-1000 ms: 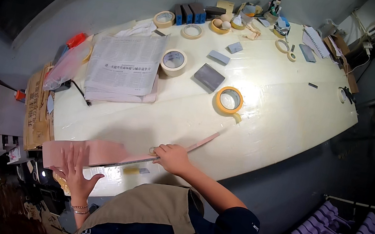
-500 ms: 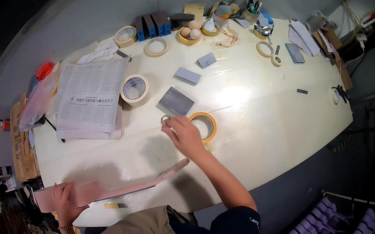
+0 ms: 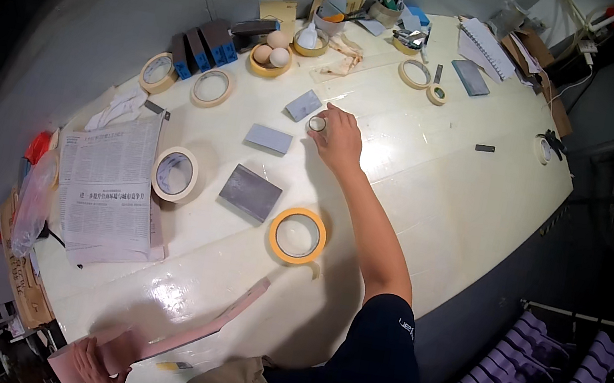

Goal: The person assembles guitar bodies by applying masking tape to the soundhole and edges, wiping surfaces with a cloth, and placing finished units on a rack. The person handles guitar bodies, masking tape, and a cloth repeatedly throughout the clip.

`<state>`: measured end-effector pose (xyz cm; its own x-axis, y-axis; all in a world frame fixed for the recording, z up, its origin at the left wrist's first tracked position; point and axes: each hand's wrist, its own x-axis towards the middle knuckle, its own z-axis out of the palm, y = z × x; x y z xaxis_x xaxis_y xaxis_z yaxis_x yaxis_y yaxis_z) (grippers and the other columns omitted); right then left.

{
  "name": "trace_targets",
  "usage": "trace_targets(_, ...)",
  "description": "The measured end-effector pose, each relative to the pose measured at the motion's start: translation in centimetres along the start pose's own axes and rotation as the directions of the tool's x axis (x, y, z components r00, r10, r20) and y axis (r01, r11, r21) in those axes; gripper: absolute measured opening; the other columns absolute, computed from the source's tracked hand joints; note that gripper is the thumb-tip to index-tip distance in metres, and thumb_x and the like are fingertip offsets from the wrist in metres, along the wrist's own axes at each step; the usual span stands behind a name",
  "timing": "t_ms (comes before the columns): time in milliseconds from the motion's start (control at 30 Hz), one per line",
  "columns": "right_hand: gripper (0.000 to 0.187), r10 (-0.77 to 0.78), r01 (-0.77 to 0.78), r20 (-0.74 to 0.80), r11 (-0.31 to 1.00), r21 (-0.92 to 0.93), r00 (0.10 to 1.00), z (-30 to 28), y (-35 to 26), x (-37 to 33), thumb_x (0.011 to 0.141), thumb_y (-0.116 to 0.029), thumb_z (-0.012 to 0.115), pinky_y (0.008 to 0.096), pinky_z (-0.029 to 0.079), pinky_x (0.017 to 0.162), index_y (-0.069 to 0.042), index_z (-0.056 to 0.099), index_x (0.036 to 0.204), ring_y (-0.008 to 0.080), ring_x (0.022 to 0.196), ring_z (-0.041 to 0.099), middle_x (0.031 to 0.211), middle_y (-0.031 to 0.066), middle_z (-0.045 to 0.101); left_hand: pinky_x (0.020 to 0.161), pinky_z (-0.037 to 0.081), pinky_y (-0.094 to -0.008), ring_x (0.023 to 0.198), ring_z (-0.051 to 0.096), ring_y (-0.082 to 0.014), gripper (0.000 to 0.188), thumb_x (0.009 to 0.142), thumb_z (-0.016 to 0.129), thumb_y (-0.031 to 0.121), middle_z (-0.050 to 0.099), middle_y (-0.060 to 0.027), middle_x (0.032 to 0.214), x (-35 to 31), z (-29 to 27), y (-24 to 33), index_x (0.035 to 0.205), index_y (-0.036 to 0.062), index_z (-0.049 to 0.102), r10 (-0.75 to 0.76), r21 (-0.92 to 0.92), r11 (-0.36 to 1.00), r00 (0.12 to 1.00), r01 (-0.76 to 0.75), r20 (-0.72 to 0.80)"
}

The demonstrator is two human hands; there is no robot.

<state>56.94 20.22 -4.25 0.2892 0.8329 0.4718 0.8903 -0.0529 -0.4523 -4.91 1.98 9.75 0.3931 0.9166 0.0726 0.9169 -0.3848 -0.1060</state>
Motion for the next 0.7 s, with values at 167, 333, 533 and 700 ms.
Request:
trace_targets(167,0.025,0.237,-0.248,-0.169,0.968,-0.045,0.957,-0.8,8.0,0.9,0.083,-0.013,0.06,0.038,0.044,0.087,-0.008,0.059,0.107,0.0299,0.103,0.052,0.116,0.0091,0.055,0.093,0.037,-0.0522,0.109,0.049,-0.0408,0.083,0.075,0.048,0.074,0.055,-0.0198,0.115,-0.1,0.5,-0.5,0.119,0.0044,0.054,0.01,0.01,1.0,1.0,-0.009,-0.022)
trace_targets(333,0.043,0.494,-0.532,-0.225,0.669,-0.519,0.84,-4.4,17.0,4.4,0.081,-0.005,0.053,0.0379,0.048,0.084,-0.006,0.048,0.124,0.0301,0.106,0.048,0.126,0.009,0.048,0.094,0.036,-0.0531,0.113,0.046,-0.0403,0.086,0.074,0.049,0.074,0.052,-0.0201,0.12,-0.5,1.0,-1.1,0.123,0.0034,0.051,0.003,-0.006,1.0,1.0,-0.003,-0.002)
trace_targets(533,0.024,0.403,-0.384,-0.179,0.515,-0.766,0.898,-6.6,21.3,5.0,0.081,-0.014,0.058,0.0381,0.047,0.075,-0.007,0.058,0.104,0.0277,0.104,0.05,0.109,0.0066,0.055,0.095,0.032,-0.0547,0.113,0.044,-0.0418,0.088,0.071,0.055,0.071,0.05,-0.0211,0.12,0.1,0.4,-1.3,0.125,0.0015,0.047,0.006,0.019,1.0,0.993,-0.008,0.115)
trace_targets(700,0.021,0.254,-0.191,0.039,0.812,-0.551,0.966,-6.5,13.8,2.1,0.076,-0.024,0.068,0.0397,0.048,0.067,-0.006,0.06,0.084,0.0287,0.088,0.057,0.088,0.0094,0.058,0.094,0.034,-0.0544,0.109,0.046,-0.0416,0.086,0.073,0.052,0.071,0.052,-0.02,0.117,0.4,-0.1,-0.3,0.122,0.0007,0.049,0.016,0.028,0.999,0.997,-0.018,0.074)
